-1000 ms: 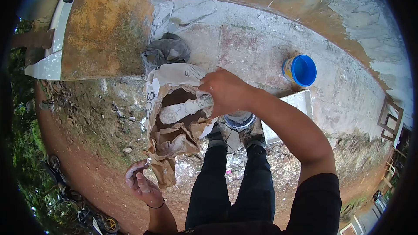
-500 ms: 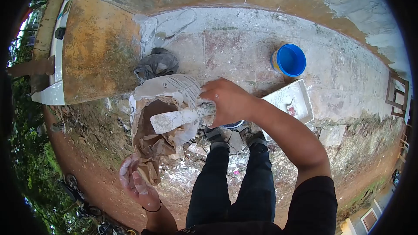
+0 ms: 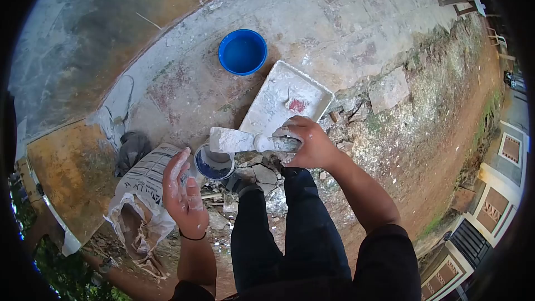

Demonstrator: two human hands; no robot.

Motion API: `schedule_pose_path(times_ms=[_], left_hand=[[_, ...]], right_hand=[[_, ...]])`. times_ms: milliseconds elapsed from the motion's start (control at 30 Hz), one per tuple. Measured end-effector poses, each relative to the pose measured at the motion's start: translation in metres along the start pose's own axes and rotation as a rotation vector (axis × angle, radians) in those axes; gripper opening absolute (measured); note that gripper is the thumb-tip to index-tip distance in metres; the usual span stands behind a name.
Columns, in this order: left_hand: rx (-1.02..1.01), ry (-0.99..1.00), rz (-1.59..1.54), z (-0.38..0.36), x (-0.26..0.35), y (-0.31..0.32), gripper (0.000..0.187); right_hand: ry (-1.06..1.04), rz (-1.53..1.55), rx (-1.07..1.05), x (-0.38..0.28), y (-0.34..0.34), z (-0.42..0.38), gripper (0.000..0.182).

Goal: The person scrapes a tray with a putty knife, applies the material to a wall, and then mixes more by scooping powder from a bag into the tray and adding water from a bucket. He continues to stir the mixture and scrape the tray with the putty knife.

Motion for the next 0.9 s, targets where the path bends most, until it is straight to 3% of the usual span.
schedule_pose_path(times_ms=[200,367,600,900], left_hand=[[-0.28,-0.028,-0.034,0.065,-0.009,0.135,0.028],[-0.424,-0.162,-0.056,0.075,-0.021,0.206,0.027],[-0.518,-0.269,0.005,0.071,-0.041,0.244,0.026],[-0.537,-0.305,-0.004,0.077,-0.044,0.252,0.026]], right_hand=[[0.362,-0.056,0.289,0.137,-0.016,-0.096,0.055],[0.636,0.017,0.333,0.224,0.007,-0.119,0.055],[0.88,0.126,0.278,0.298,0.042,-0.106,0.058],[0.938,0.241,0.16,0.317,0.045,-0.103,0.059]])
Point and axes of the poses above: each hand's wrist, its own z-axis towards the middle knuckle, its own y-axis out of the palm, x = y × z, the point moved 8 cm from there along z, towards the middle knuckle, and after that the axes turned 14 degrees about -x, right-handed, at the moved point
